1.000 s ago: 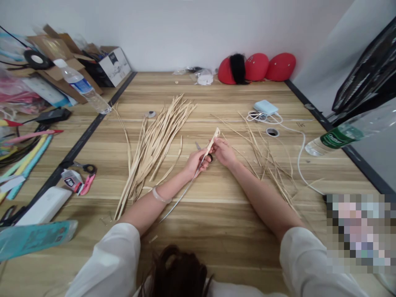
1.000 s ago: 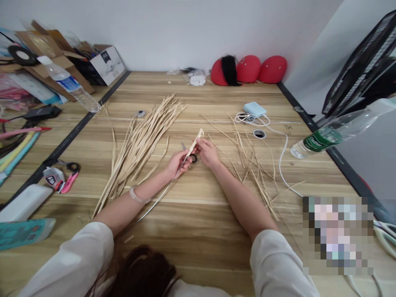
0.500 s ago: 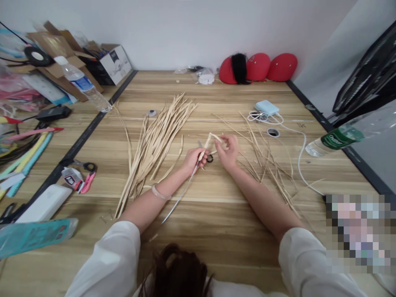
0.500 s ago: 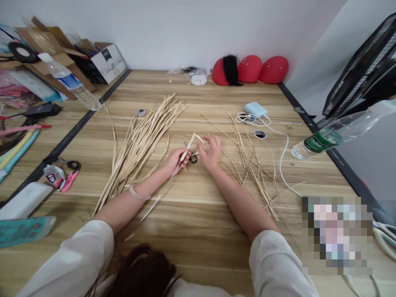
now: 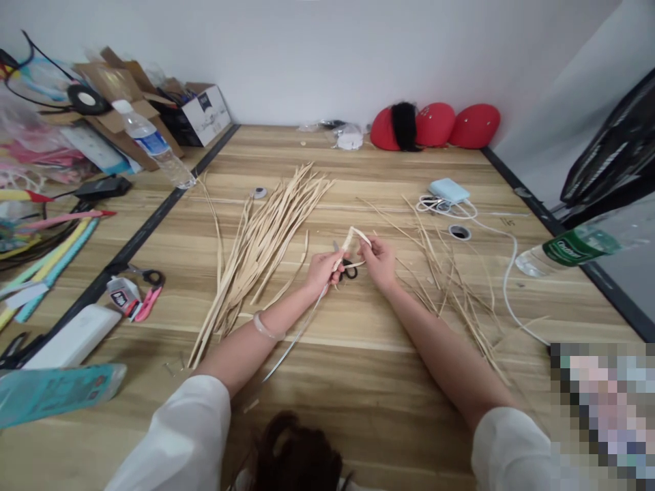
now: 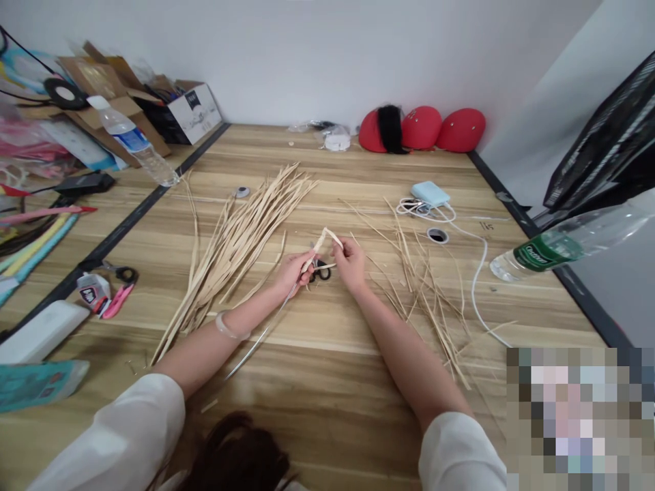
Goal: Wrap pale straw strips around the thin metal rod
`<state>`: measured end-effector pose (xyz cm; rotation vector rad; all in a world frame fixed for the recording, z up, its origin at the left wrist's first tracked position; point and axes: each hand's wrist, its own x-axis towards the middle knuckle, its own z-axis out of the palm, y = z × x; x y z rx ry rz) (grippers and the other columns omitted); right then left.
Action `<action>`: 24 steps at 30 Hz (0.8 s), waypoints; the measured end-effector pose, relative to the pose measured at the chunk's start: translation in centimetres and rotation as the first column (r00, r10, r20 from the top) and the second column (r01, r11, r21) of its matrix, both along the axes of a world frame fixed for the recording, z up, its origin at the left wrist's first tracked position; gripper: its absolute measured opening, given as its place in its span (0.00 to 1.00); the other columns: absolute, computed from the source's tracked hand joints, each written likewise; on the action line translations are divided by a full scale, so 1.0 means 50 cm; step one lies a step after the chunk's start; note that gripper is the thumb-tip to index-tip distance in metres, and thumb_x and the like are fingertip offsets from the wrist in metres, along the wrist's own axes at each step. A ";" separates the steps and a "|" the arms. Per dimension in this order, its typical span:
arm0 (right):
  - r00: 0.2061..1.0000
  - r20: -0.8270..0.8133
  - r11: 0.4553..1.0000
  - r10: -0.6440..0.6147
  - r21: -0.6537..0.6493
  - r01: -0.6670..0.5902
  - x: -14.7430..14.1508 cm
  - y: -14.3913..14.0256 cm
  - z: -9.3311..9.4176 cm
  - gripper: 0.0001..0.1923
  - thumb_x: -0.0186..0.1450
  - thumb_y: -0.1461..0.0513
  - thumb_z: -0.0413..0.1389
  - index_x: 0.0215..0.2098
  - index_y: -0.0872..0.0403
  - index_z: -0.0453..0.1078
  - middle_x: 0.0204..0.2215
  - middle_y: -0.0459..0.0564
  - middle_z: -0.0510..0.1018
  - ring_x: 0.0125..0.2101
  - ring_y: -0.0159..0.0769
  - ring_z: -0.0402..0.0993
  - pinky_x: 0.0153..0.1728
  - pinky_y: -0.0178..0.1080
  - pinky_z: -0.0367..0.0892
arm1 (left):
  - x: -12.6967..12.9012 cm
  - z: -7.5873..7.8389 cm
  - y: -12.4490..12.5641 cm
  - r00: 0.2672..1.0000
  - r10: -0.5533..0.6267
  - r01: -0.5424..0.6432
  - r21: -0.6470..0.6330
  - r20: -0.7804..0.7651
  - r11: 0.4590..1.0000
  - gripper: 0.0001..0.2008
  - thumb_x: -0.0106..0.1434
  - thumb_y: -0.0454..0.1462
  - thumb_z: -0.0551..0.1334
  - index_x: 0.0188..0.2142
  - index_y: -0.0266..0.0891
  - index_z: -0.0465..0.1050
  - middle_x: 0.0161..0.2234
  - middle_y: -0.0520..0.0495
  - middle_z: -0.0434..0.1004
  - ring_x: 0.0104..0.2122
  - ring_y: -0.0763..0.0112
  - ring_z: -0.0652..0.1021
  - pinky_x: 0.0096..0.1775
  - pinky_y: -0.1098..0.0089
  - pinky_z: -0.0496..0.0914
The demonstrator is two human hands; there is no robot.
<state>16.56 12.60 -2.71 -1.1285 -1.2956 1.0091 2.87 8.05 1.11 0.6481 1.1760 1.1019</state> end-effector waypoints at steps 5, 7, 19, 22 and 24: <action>1.000 -0.019 0.999 0.025 -0.023 -0.026 -0.004 0.001 -0.001 0.18 0.57 0.47 0.57 0.32 0.54 0.68 0.18 0.43 0.70 0.18 0.28 0.63 0.21 0.34 0.58 | -0.015 -0.004 0.021 1.000 -0.009 0.009 0.042 0.014 0.999 0.07 0.61 0.37 0.60 0.36 0.34 0.71 0.13 0.56 0.67 0.09 0.83 0.62 0.12 0.80 0.51; 0.999 -0.031 0.999 0.025 -0.035 -0.026 -0.005 0.004 -0.004 0.19 0.56 0.47 0.58 0.31 0.54 0.68 0.18 0.43 0.71 0.18 0.28 0.64 0.21 0.34 0.59 | -0.024 -0.004 0.032 0.999 -0.035 0.034 0.018 0.033 0.999 0.07 0.61 0.35 0.60 0.38 0.34 0.71 0.17 0.52 0.72 0.12 0.80 0.69 0.14 0.80 0.58; 0.997 -0.018 0.995 0.075 -0.063 -0.076 -0.005 0.006 -0.003 0.18 0.54 0.51 0.58 0.36 0.55 0.68 0.18 0.42 0.71 0.22 0.30 0.70 0.24 0.34 0.64 | -0.062 -0.011 0.070 0.977 -0.048 0.057 -0.037 0.208 0.998 0.05 0.64 0.31 0.57 0.36 0.31 0.72 0.27 0.45 0.78 0.22 0.77 0.78 0.26 0.78 0.73; 0.996 -0.022 0.994 0.081 -0.073 -0.083 -0.006 0.009 -0.007 0.19 0.54 0.51 0.58 0.37 0.55 0.69 0.19 0.42 0.72 0.22 0.30 0.71 0.24 0.33 0.64 | -0.063 -0.017 0.082 0.977 -0.071 0.075 -0.013 0.202 0.997 0.06 0.64 0.31 0.57 0.40 0.34 0.70 0.28 0.45 0.78 0.21 0.77 0.77 0.25 0.77 0.73; 0.997 -0.018 0.993 0.079 -0.085 -0.080 -0.007 0.012 -0.011 0.21 0.54 0.50 0.58 0.39 0.57 0.69 0.19 0.42 0.72 0.22 0.31 0.71 0.24 0.34 0.64 | -0.060 -0.018 0.098 0.975 -0.100 0.102 0.000 0.196 0.995 0.07 0.64 0.32 0.57 0.42 0.35 0.69 0.29 0.46 0.79 0.22 0.75 0.78 0.26 0.75 0.74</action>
